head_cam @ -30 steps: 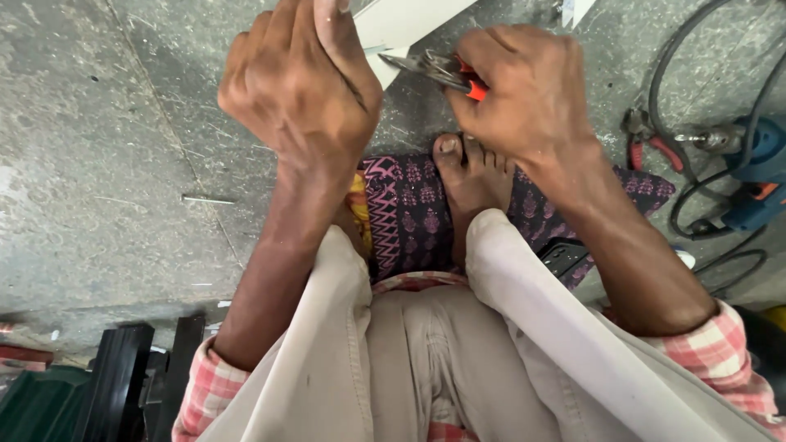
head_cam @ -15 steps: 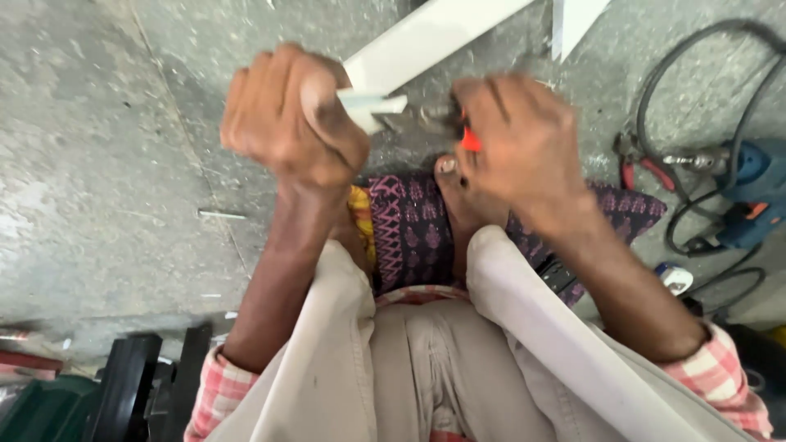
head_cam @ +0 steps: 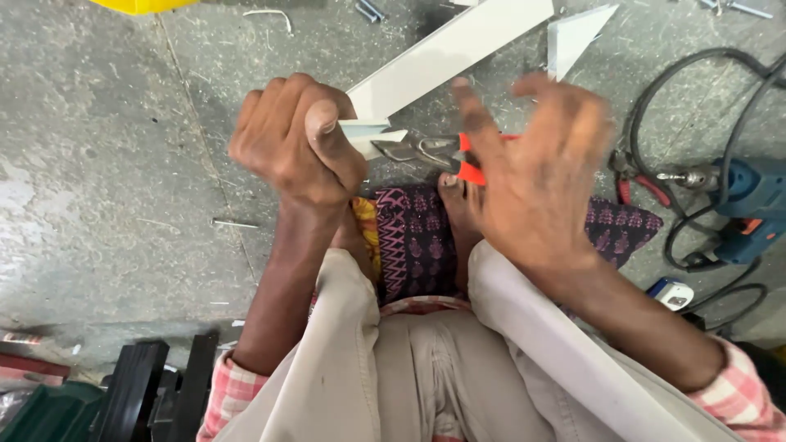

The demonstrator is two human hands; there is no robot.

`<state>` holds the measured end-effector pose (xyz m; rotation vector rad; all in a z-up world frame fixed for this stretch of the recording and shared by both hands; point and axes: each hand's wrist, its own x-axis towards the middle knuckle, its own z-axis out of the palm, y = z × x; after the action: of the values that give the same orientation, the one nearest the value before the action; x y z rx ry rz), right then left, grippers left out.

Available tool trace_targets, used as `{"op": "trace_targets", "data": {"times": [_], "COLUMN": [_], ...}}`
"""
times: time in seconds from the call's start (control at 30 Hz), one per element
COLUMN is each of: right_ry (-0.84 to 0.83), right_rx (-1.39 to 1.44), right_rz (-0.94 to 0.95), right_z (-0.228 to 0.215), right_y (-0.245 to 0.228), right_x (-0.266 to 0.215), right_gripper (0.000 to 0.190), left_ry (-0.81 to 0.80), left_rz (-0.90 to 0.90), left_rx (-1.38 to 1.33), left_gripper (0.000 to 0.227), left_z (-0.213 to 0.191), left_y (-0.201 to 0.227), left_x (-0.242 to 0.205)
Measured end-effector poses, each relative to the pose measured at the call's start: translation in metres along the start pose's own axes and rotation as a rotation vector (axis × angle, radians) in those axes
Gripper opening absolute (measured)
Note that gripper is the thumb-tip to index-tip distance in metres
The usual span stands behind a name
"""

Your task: The person uses red-handled pliers to trim and shape the ends of white plastic profiles. They repeatedly bend and cut small sections to create notches and angled edges, then test the fit of the modified pieces against a longer profile.

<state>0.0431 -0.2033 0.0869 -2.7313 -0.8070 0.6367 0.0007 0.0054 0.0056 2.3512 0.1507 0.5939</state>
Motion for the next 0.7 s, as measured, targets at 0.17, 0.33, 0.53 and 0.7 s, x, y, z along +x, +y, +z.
{"op": "trace_targets", "data": {"times": [0.17, 0.33, 0.53, 0.7], "right_ry": [-0.15, -0.184, -0.423, -0.266], "right_rx": [0.049, 0.034, 0.212, 0.097], "right_rz": [0.154, 0.148, -0.012, 0.016], "right_z": [0.007, 0.014, -0.005, -0.014], "right_y": [-0.007, -0.004, 0.005, -0.001], "right_x": [-0.001, -0.002, -0.01, -0.001], "right_gripper": [0.073, 0.075, 0.099, 0.092], "left_ry": [0.052, -0.048, -0.06, -0.151], "left_rz": [0.081, 0.051, -0.077, 0.032], "left_rx": [0.054, 0.065, 0.066, -0.016], "left_gripper": [0.062, 0.06, 0.062, 0.063], "left_z": [0.006, 0.006, 0.006, -0.01], "left_y": [-0.002, 0.006, -0.004, 0.001], "left_x": [0.003, -0.004, 0.004, 0.004]}}
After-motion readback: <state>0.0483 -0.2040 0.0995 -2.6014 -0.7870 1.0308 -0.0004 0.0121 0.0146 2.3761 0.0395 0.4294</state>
